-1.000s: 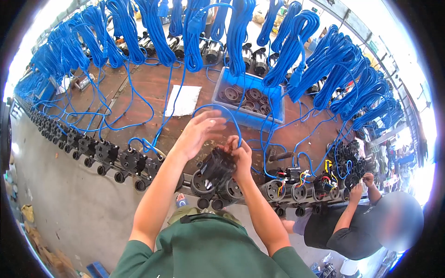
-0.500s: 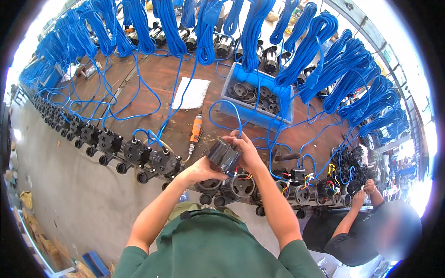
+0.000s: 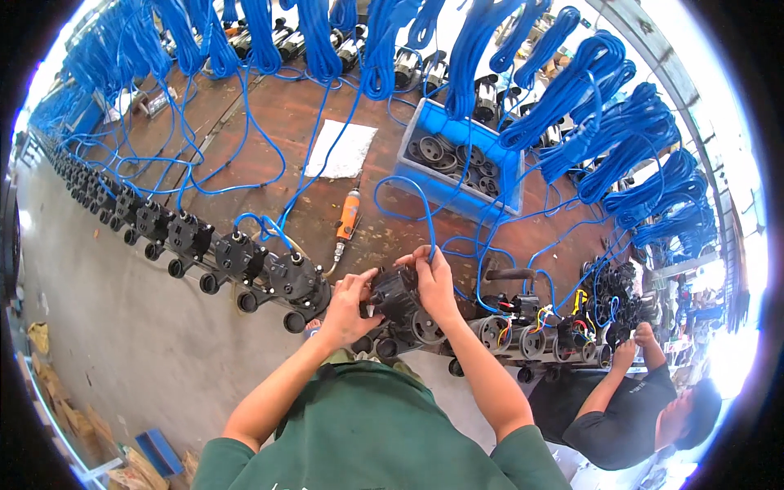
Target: The person assembles a row of industrial water pumps by using a pneumatic screwdriver to tighten bolts on the base, fitting black plastic covers onto the pump units, and using a hammer to tap components into place.
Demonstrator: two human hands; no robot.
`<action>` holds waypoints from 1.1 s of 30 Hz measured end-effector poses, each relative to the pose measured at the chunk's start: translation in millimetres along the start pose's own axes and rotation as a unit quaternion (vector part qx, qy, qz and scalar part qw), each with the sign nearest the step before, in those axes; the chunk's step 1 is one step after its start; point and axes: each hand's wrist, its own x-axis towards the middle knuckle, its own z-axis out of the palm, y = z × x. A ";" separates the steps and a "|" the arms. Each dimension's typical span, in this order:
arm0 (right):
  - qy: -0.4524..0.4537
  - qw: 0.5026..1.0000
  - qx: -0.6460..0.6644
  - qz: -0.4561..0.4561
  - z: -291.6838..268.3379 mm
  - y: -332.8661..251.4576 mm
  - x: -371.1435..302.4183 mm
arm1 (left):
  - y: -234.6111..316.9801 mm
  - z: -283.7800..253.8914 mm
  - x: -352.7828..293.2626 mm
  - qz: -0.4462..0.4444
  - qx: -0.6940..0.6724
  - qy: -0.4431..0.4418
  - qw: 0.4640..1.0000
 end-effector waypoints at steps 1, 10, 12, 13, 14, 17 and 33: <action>-0.004 1.000 -0.008 -0.019 3.9 5.9 -2.2 | 1.0 0.9 -5.8 -0.015 0.001 0.007 1.000; -0.003 0.965 -0.241 -0.104 32.2 -6.0 -6.5 | -25.0 6.6 -46.0 -0.055 -0.202 0.166 0.964; -0.033 0.936 -0.321 -0.139 42.6 -17.5 -7.7 | -32.5 11.7 -47.8 -0.104 -0.206 0.165 0.959; -0.049 0.919 -0.360 -0.156 47.3 -22.2 -8.0 | -37.2 16.4 -48.3 -0.129 -0.209 0.165 0.955; -0.060 0.911 -0.370 -0.173 48.1 -24.4 -7.3 | -39.6 20.6 -42.2 -0.186 -0.290 0.155 0.926; -0.045 0.901 -0.394 -0.176 50.5 -29.2 -8.5 | -34.3 20.5 -40.3 -0.193 -0.253 0.158 0.935; -0.037 0.888 -0.410 -0.205 59.4 -22.9 -22.2 | -20.9 -2.8 -62.7 -0.143 -0.291 0.117 0.939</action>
